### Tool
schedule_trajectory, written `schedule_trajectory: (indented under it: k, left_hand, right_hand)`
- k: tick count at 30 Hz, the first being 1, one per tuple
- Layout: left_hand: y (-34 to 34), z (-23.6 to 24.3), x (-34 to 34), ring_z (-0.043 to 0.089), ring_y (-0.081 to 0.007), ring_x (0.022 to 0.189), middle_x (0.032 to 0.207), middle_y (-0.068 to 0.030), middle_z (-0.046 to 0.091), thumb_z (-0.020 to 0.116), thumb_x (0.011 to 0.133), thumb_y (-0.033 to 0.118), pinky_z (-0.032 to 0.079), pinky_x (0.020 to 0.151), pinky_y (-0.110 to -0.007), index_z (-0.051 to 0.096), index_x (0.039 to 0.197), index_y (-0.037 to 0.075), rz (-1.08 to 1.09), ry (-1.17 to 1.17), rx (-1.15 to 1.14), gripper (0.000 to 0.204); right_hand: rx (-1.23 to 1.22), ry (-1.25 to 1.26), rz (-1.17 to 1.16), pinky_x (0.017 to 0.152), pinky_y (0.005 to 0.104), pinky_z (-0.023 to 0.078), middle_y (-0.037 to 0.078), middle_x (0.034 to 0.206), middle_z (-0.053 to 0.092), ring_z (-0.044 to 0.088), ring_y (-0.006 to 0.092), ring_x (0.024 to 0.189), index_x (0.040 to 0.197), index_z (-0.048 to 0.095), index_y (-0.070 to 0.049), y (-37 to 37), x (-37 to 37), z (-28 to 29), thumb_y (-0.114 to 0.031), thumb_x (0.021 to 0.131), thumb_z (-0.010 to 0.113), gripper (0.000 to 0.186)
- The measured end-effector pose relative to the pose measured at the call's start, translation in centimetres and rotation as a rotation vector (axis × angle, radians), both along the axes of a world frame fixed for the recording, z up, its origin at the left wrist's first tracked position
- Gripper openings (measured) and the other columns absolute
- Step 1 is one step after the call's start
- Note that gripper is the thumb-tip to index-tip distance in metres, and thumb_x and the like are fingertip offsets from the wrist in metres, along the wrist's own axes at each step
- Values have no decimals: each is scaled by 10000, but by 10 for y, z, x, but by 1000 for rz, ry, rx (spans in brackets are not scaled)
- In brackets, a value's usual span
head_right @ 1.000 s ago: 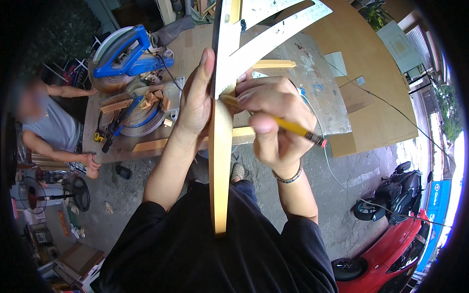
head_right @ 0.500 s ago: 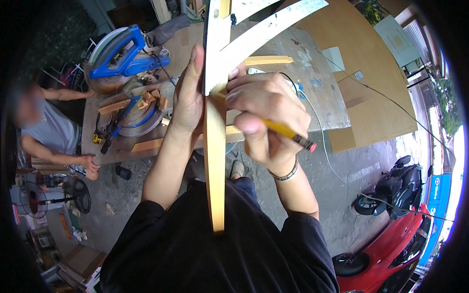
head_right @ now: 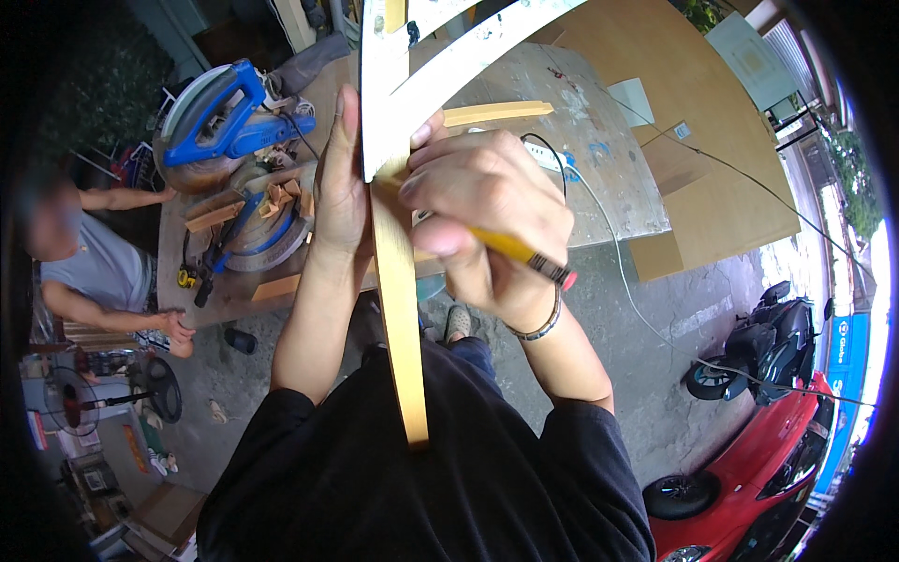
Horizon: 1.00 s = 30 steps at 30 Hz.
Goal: The person measures and marks a wooden plank with a tape measure, pencil, and speed square, then positions it on a miter saw and cuts it. A second person stands nearby observing.
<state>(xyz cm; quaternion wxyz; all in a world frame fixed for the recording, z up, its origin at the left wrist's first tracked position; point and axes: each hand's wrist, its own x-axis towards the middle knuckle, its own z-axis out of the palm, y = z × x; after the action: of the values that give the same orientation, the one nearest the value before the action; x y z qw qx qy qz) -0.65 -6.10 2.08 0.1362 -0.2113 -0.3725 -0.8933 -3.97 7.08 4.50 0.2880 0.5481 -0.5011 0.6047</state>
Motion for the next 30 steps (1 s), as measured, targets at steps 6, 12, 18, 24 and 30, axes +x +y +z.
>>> schedule_trajectory:
  k: [6,12,18,24,30]
  left_hand:
    - [2,1,1,574,-124,843,910,-71,595,356,1032,525,479,775,-279,573,1087,26,82,-69,16,547]
    - [-7,-6,-1,602,-127,842,938,-91,624,346,1032,527,498,775,-279,582,1120,14,-34,-25,4,572]
    - [4,3,-2,620,-136,686,867,-96,634,361,1023,541,499,591,-248,606,1083,1,121,-76,52,596]
    - [-4,1,2,628,-136,693,867,-93,633,384,1003,574,506,579,-253,602,1089,3,63,-87,-28,617]
    - [-5,0,0,623,-142,685,856,-81,630,373,1008,568,508,588,-262,604,1085,14,67,-76,-14,605]
  right_hand:
    - [-2,-18,-5,710,348,522,93,765,675,683,264,759,863,629,-26,-1,-1,-1,-351,941,626,335]
    - [-40,30,-29,697,337,504,87,768,679,680,257,736,873,628,-24,-2,-9,-2,-306,957,617,295]
    - [-18,99,-52,693,328,497,79,765,679,678,249,741,854,632,-33,-3,-8,1,-319,947,630,301]
    - [-37,74,-58,688,325,497,96,780,681,665,241,755,858,633,-18,-3,-10,2,-314,935,646,306]
    - [-63,72,-98,680,319,492,85,770,671,650,240,726,843,638,-26,-4,-15,3,-335,915,660,318]
